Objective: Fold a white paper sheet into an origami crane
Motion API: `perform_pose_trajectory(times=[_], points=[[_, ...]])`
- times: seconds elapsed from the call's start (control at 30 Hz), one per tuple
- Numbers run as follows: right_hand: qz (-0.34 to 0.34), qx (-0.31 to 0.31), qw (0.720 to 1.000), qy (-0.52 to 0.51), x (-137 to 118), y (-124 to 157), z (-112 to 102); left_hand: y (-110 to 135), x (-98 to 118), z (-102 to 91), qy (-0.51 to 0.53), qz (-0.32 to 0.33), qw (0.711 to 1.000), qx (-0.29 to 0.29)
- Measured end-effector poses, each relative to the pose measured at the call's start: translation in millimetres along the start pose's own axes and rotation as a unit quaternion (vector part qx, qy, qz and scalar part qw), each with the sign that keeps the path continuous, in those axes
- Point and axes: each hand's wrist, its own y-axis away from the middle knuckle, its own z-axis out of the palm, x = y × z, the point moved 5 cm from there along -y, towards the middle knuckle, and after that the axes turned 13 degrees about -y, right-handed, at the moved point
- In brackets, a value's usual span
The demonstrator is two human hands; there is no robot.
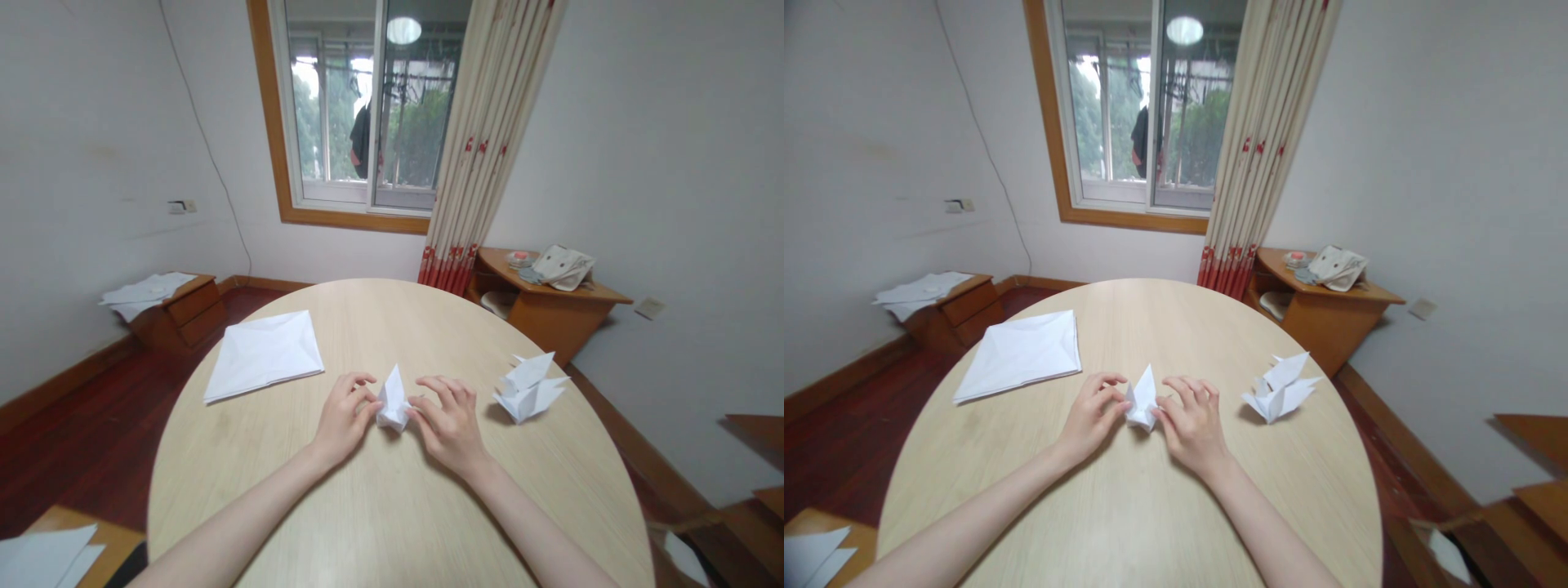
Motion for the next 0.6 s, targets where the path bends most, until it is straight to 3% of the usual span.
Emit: perform_pose_trajectory(times=[0.3,0.6], points=[[-0.007,0.020,0.999,-0.026,-3.0,-0.1,0.2,1.1,-0.2,1.5,0.005,0.012,1.000,-0.003],[0.020,-0.006,0.998,-0.060,0.4,2.4,5.5,1.3,1.8,0.9,0.016,0.020,1.000,-0.004]])
